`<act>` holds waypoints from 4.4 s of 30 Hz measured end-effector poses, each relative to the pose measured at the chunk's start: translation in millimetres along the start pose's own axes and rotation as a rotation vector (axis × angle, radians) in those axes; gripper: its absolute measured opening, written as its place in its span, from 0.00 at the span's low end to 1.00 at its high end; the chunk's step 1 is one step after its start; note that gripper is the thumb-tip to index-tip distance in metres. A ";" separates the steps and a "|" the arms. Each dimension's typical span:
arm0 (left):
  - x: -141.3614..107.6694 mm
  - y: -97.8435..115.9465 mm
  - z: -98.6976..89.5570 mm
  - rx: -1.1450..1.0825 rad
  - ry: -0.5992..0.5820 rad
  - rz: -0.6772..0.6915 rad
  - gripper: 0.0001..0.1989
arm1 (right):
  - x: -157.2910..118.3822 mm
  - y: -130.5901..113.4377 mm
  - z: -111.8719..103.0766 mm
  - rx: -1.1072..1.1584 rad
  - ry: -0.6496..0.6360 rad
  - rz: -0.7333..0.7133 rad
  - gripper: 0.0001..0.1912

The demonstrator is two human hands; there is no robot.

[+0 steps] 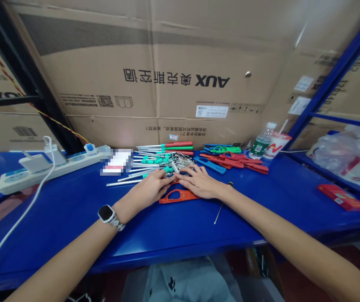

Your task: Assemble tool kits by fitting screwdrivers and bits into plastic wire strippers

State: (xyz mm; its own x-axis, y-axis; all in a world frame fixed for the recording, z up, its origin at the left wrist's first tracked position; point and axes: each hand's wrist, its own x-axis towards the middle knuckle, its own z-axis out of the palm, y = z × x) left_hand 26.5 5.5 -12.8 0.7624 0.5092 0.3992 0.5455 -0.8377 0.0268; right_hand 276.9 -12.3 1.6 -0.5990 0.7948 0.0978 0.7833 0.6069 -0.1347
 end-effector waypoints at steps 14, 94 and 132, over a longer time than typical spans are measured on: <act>2.3 2.0 2.3 0.004 -0.021 0.027 0.20 | -20.2 -3.6 -12.0 -0.089 0.082 -0.013 0.29; -2.2 -20.9 -8.8 -0.131 -0.017 -0.152 0.12 | -7.1 -37.6 -18.1 -0.270 0.040 -0.010 0.23; -8.0 -23.0 -18.4 -0.027 -0.132 -0.118 0.12 | 54.5 -15.7 -2.4 0.120 0.123 -0.149 0.06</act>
State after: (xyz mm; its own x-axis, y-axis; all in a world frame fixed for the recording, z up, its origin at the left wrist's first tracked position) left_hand 1.5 17.1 0.3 0.7337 0.6243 0.2682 0.6255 -0.7747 0.0921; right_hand 232.4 21.5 11.4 -0.6760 0.6953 0.2443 0.6577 0.7187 -0.2256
